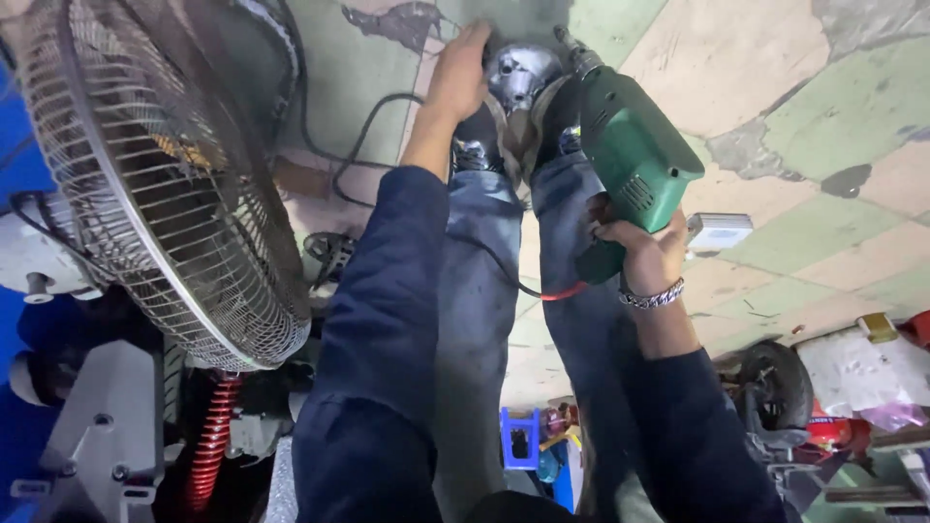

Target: Grinding the interior of a circular metal motorcycle part using a power drill while sitting on the floor.

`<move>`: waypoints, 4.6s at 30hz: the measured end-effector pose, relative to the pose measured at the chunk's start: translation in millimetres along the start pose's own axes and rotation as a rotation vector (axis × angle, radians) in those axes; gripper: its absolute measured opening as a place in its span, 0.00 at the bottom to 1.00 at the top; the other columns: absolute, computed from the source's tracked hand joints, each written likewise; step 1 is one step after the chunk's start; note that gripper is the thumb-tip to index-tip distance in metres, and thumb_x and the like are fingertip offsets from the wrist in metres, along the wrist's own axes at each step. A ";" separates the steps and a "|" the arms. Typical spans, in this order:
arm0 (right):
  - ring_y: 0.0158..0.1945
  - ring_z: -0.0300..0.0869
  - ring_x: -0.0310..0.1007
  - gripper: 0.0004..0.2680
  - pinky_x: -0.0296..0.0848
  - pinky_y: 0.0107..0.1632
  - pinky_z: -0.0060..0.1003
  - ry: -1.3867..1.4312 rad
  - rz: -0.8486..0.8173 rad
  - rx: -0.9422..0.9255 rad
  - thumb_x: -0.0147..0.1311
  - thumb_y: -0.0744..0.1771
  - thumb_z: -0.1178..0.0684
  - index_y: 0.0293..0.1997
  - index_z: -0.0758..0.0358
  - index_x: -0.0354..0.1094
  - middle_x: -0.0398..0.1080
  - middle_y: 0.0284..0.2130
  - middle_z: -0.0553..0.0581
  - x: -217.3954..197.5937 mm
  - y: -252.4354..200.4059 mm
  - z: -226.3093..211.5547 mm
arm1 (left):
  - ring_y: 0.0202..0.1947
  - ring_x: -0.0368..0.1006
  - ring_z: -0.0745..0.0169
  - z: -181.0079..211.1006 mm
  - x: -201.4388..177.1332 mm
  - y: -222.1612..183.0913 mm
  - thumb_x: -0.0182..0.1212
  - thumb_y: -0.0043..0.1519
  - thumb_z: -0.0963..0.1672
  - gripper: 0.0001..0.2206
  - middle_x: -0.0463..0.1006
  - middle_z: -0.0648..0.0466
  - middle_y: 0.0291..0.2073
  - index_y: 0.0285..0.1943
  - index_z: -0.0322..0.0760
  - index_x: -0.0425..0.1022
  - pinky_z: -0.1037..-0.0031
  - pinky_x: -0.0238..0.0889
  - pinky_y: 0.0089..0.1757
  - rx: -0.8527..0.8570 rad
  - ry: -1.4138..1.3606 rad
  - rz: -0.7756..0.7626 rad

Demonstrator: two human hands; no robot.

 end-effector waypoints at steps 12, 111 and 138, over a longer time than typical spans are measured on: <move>0.36 0.45 0.74 0.22 0.75 0.40 0.34 -0.165 0.060 -0.201 0.51 0.56 0.69 0.55 0.67 0.60 0.73 0.38 0.60 21.2 -2.3 44.8 | 0.46 0.76 0.53 167.4 -38.8 -27.6 0.59 0.53 0.56 0.30 0.80 0.45 0.47 0.57 0.32 0.73 0.66 0.69 0.48 -0.772 -0.882 -0.009; 0.58 0.67 0.71 0.36 0.68 0.60 0.61 -0.798 0.143 -0.149 0.64 0.58 0.54 0.74 0.43 0.49 0.71 0.55 0.70 107.0 0.4 83.0 | 0.44 0.79 0.40 75.6 29.7 -93.7 0.80 0.46 0.51 0.29 0.78 0.35 0.48 0.55 0.36 0.79 0.55 0.76 0.40 -1.216 -1.578 0.213; 0.59 0.63 0.71 0.37 0.69 0.61 0.56 -0.690 0.322 -0.051 0.68 0.57 0.49 0.74 0.42 0.49 0.72 0.55 0.67 77.2 17.7 77.4 | 0.38 0.79 0.44 132.0 24.9 -58.9 0.79 0.45 0.49 0.27 0.80 0.35 0.40 0.49 0.29 0.78 0.58 0.75 0.35 -1.123 -1.416 0.111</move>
Point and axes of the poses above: each hand's wrist, its own y-axis towards the middle knuckle, its own x-axis out of the palm, z = x × y, the point moved 2 cm from there along y, towards the middle knuckle
